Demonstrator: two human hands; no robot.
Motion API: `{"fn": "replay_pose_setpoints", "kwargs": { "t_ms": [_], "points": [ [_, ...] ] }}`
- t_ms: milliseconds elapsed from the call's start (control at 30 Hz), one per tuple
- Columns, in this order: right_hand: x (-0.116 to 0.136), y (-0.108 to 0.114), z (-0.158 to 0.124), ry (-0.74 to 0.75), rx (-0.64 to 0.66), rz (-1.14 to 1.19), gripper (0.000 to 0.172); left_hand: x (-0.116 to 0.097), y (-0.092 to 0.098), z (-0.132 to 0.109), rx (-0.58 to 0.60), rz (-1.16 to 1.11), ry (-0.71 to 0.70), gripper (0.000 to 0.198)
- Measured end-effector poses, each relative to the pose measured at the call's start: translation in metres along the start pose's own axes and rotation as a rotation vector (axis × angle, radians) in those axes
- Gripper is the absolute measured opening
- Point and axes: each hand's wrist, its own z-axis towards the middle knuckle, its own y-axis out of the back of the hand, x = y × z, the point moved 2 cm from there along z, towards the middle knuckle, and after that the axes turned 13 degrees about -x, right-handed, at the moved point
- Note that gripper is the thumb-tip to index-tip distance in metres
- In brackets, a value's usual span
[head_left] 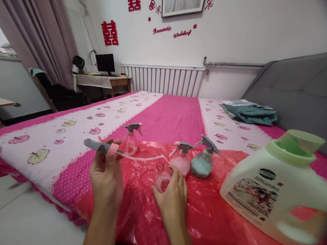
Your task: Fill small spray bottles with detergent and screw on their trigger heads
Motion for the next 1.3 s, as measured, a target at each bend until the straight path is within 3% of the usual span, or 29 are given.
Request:
{"fn": "replay_pose_setpoints", "kwargs": {
  "t_ms": [133, 233, 300, 500, 633, 733, 1000, 1300],
  "points": [
    [-0.002, 0.002, 0.002, -0.05, -0.033, -0.006, 0.078, 0.009, 0.007, 0.006, -0.067, 0.086, 0.107, 0.04],
    [-0.004, 0.003, 0.004, -0.071, -0.052, -0.003, 0.072, 0.019, 0.015, 0.01, -0.023, 0.204, 0.166, 0.05],
    [-0.006, 0.003, 0.005, -0.076, -0.058, 0.002, 0.069, 0.025, 0.019, 0.014, 0.073, 0.301, 0.128, 0.049],
    [-0.004, 0.003, 0.005, -0.097, -0.082, 0.015, 0.07, 0.038, 0.026, 0.019, 0.524, 0.661, -0.057, 0.03],
    [-0.002, 0.006, 0.006, -0.107, -0.096, 0.006, 0.072, 0.048, 0.023, 0.014, 0.738, 0.749, -0.11, 0.009],
    [-0.003, 0.007, 0.007, -0.116, -0.103, -0.015, 0.071, 0.056, 0.021, 0.009, 0.848, 0.785, -0.124, 0.008],
    [-0.015, 0.018, 0.002, -0.185, -0.085, -0.063, 0.073, 0.067, 0.037, 0.012, 0.929, 0.843, -0.134, 0.015],
    [-0.035, 0.035, 0.003, -0.187, -0.019, 0.065, 0.072, 0.081, 0.051, 0.024, 0.885, 0.878, -0.23, 0.038]
  ]
}}
